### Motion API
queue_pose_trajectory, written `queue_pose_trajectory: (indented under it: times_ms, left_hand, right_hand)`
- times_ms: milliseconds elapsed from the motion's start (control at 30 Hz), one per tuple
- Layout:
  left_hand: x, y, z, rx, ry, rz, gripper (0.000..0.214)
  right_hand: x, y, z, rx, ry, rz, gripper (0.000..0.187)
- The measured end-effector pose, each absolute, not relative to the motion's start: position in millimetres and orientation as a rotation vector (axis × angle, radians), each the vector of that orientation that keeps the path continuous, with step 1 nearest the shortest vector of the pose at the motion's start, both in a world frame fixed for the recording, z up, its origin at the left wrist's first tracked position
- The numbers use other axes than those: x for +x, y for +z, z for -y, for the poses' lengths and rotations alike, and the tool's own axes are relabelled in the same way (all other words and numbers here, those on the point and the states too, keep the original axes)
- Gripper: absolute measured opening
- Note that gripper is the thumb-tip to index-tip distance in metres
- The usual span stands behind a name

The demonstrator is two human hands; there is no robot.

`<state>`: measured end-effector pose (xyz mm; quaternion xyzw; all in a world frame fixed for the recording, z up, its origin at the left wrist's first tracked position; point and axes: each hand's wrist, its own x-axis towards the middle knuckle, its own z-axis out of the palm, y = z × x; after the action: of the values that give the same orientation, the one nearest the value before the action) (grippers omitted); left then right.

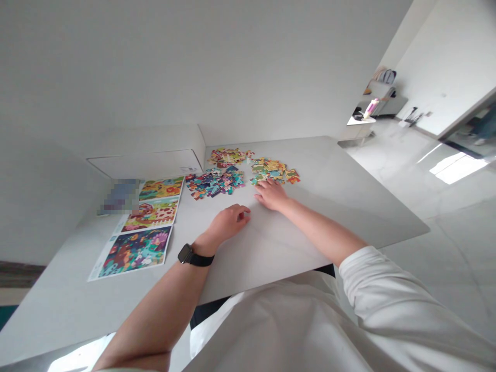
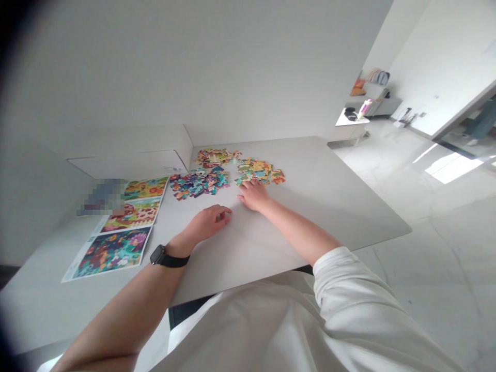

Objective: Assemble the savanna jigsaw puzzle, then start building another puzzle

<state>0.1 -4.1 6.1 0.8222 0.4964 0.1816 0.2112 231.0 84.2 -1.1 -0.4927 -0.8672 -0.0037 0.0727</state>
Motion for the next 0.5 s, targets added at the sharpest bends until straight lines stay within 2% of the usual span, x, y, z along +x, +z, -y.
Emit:
queue_pose_trajectory:
  times_ms: [267,500]
  left_hand:
    - [0,5,4,2.296,0.466,-1.382,0.03]
    - [0,3,4,2.307,0.429,-1.405,0.032]
  right_hand:
    - [256,1,-102,-1.414,0.069,2.479,0.045]
    - [305,-6,-129,-1.605,0.041,2.296,0.041]
